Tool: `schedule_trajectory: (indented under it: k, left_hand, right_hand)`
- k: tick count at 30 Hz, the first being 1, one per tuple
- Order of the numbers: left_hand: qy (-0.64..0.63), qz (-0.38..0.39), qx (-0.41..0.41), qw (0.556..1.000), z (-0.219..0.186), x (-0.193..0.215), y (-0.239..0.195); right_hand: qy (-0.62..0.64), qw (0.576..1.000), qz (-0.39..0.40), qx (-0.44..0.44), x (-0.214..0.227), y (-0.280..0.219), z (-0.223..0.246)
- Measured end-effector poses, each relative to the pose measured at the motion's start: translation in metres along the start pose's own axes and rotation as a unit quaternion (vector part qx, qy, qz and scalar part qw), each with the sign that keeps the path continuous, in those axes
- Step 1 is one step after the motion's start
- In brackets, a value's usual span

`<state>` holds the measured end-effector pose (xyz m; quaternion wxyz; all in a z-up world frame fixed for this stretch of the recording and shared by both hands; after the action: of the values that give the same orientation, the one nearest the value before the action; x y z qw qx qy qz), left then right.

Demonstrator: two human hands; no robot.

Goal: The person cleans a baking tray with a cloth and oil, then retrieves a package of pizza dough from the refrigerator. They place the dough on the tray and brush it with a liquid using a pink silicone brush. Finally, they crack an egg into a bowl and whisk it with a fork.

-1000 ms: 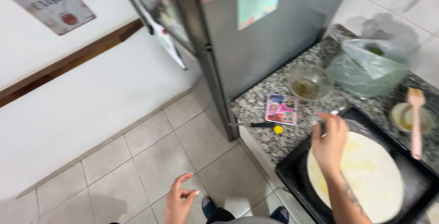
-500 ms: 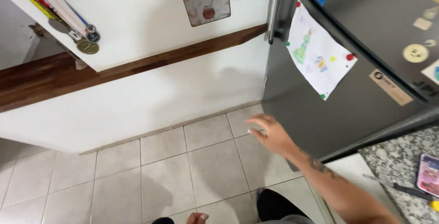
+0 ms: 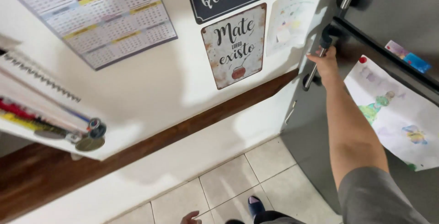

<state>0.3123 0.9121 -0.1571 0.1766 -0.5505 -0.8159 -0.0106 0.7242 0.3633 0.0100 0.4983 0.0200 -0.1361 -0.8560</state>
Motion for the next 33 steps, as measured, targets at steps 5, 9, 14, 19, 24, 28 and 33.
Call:
schedule_trajectory:
  k: [5, 9, 14, 19, 24, 28, 33]
  left_hand:
    - [0.058, 0.209, -0.004, 0.976, -0.134, -0.031, 0.103]
    - [0.149, 0.358, -0.013, 0.922, -0.190, -0.035, 0.174]
    - [0.051, 0.532, -0.259, 0.805, -0.316, -0.107, 0.223]
    - [-0.014, 0.604, -0.277, 0.748, -0.370, -0.172, 0.184]
    - [-0.029, 0.730, -0.277, 0.624, -0.357, -0.230, 0.092]
    - [0.019, 0.799, -0.260, 0.542, -0.348, -0.256, 0.011]
    - [0.023, 0.802, -0.359, 0.477, -0.344, -0.286, -0.084]
  right_hand:
    - [-0.076, 0.992, -0.090, -0.052, -0.027, -0.042, 0.032]
    - [-0.042, 0.991, -0.029, -0.125, -0.061, -0.143, 0.085]
    - [0.136, 0.985, 0.029, -0.099, -0.075, -0.302, 0.128]
    - [-0.074, 0.932, -0.269, -0.232, -0.020, -0.468, 0.212]
    - [-0.234, 0.814, -0.481, -0.225, -0.038, -0.574, 0.330]
    - [-0.478, 0.647, -0.455, -0.382, -0.035, -0.624, 0.339]
    - [-0.588, 0.481, -0.447, -0.473, 0.038, -0.672, 0.327]
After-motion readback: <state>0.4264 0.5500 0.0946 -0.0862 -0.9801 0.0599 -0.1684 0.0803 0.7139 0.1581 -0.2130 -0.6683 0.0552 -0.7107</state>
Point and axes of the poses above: each hand's wrist, its own y-axis towards the middle knuckle, its own x-axis out of the back of the hand, z = x × y, the point moved 2 cm from there along y, towards the middle knuckle, and after that the axes turned 1 degree about x, right-handed, at the moved point
